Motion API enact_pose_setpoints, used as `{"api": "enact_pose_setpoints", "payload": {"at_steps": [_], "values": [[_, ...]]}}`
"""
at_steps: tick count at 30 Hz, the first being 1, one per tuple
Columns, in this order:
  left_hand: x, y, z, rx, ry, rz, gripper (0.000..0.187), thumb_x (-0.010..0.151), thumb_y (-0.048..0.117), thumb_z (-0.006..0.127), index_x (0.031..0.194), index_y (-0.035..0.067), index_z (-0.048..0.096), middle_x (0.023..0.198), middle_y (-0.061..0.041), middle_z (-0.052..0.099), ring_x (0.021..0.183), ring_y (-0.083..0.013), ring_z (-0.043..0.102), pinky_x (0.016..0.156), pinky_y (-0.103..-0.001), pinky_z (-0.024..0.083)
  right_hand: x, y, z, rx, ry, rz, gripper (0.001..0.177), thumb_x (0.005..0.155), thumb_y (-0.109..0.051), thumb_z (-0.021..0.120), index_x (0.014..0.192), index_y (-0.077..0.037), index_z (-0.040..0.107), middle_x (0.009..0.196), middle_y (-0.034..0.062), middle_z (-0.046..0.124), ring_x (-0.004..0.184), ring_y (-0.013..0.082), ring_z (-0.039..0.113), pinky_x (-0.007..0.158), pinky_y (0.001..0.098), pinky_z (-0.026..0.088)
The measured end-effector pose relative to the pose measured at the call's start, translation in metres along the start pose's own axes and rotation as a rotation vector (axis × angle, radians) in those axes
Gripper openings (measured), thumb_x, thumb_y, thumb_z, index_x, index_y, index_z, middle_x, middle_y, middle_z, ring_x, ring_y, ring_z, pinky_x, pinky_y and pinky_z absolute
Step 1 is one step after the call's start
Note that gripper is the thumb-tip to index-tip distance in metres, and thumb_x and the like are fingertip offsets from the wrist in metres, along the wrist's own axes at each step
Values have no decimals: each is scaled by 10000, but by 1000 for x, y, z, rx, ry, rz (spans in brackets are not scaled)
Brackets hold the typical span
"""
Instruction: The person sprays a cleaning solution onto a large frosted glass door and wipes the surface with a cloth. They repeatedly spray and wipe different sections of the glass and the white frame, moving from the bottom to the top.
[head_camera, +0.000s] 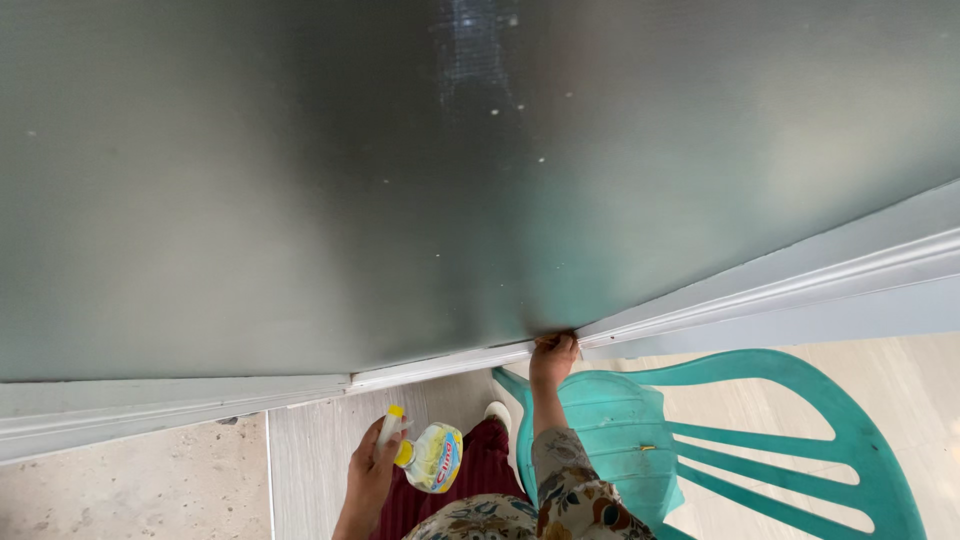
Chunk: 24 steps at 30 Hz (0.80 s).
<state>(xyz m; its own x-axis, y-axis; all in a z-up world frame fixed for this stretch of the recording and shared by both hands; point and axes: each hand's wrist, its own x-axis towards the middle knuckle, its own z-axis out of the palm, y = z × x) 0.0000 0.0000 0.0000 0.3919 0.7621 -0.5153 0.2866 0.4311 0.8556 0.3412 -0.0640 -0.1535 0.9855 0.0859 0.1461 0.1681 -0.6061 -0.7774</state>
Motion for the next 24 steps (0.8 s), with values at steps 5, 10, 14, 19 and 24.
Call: {"api": "enact_pose_setpoints", "payload": {"at_steps": [5, 10, 14, 19, 24], "values": [[2, 3, -22, 64, -30, 39, 442, 990, 203, 549, 1385, 7, 573, 1248, -130, 719, 1210, -210, 649, 1031, -332, 478, -43, -18, 10, 36, -259, -92, 72, 810, -88, 721, 876, -93, 694, 1027, 100, 698, 1019, 331, 613, 955, 443, 506], [5, 16, -42, 172, -41, 13, 462, 970, 207, 597, 1389, 13, 587, 1126, -137, 760, 1066, -200, 680, 933, -320, 509, -84, -29, 15, -58, -235, -375, 354, 723, -40, 715, 1068, -70, 640, 1197, 140, 618, 1137, 372, 544, 986, 500, 475], [11, 21, -56, 210, -43, -15, 473, 965, 230, 621, 1389, 23, 601, 1098, -139, 754, 1005, -180, 664, 886, -314, 514, -51, -13, 1, -375, -306, -117, 580, 717, -98, 770, 1266, -114, 584, 1443, 123, 464, 1411, 376, 359, 981, 544, 453], [14, 7, -83, 226, -51, 86, 500, 951, 235, 641, 1389, 0, 590, 1114, -142, 767, 1013, -172, 701, 879, -304, 544, -11, 10, -19, -276, -165, -229, 573, 747, -176, 779, 1275, -69, 586, 1459, 142, 463, 1354, 408, 393, 1012, 554, 425], [5, -8, -115, 268, -9, -66, 511, 958, 244, 633, 1413, 16, 580, 1122, -154, 768, 1016, -187, 706, 870, -310, 549, -63, -10, 22, -199, -217, -344, 278, 806, -153, 770, 1051, -68, 669, 1300, 108, 577, 1314, 342, 518, 1095, 510, 420]]}}
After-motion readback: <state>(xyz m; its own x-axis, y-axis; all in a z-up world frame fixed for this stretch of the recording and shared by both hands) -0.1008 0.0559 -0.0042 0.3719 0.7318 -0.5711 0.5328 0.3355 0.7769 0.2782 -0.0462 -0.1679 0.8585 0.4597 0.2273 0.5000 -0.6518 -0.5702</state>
